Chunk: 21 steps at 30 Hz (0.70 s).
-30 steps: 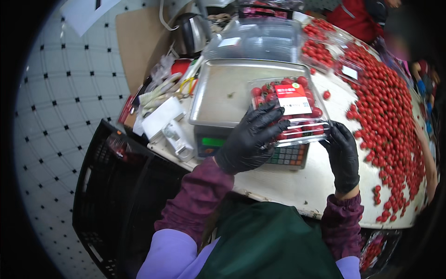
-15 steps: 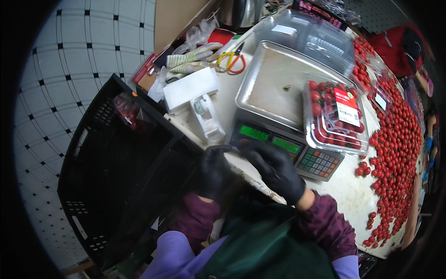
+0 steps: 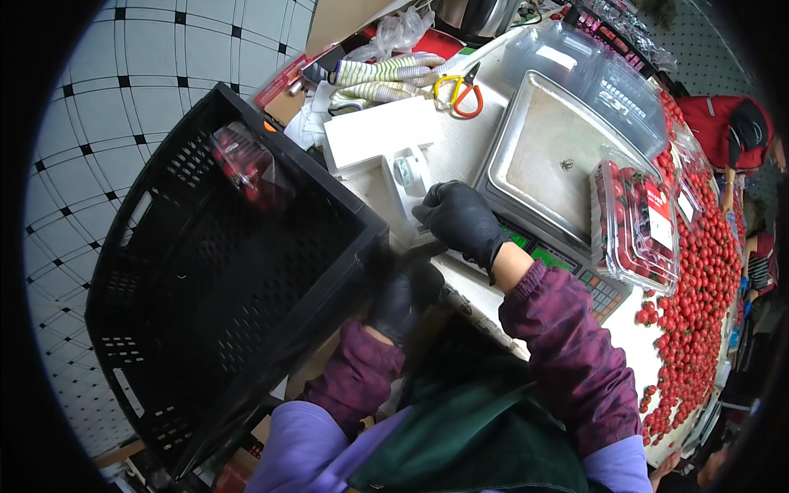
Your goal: The person places cherry tomatoes into clear plastic containers, weighs them on a digital scale, and seals the containers with lids. The person repeats this process multiple times, handling tomatoes and containers by hand.
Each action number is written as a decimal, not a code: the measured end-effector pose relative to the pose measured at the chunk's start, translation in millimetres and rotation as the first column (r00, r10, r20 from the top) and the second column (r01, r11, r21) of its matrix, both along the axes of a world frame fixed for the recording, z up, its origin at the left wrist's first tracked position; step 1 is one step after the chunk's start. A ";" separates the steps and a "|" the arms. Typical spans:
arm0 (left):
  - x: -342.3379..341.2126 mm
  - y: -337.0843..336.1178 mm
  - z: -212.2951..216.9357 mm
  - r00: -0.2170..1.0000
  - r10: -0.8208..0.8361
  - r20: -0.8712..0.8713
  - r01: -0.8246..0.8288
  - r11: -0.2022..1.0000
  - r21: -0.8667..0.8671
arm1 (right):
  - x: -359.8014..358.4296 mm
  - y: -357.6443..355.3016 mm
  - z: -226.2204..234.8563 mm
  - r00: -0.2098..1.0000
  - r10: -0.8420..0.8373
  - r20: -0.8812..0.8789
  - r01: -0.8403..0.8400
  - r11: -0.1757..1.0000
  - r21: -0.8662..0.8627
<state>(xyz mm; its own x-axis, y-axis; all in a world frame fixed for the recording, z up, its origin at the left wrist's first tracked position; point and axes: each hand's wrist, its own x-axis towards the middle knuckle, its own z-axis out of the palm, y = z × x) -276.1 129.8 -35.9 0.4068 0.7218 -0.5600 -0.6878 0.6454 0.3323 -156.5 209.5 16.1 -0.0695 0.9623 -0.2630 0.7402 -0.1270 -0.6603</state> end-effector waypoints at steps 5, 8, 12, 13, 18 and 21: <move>-7.7 3.0 -9.9 0.946 0.011 0.323 -0.039 0.996 0.082 | 1.7 4.5 7.9 0.999 -0.006 -0.042 0.001 0.992 -0.124; -2.6 1.0 9.8 0.994 0.102 0.043 -0.102 0.995 -0.005 | 0.5 -18.2 3.8 0.984 -0.030 -0.177 0.040 0.998 0.053; -18.3 -2.4 -0.9 0.994 -0.060 -0.095 0.084 0.960 0.266 | 27.5 -99.8 30.8 0.849 -0.181 -0.497 0.036 0.957 -0.287; -16.1 -2.5 0.8 0.991 -0.049 -0.127 0.081 0.962 0.261 | 33.2 -124.7 38.1 0.751 -0.359 -0.554 0.013 0.847 -0.532; -4.3 5.4 11.9 0.964 -0.060 -0.259 0.132 0.954 0.268 | 39.2 -199.6 32.2 0.630 -0.392 -0.671 0.016 0.870 -0.494; 3.4 11.8 3.9 0.930 -0.001 -0.368 0.142 0.924 0.356 | 47.2 -205.7 10.7 0.766 -0.394 -0.509 0.069 0.837 -0.543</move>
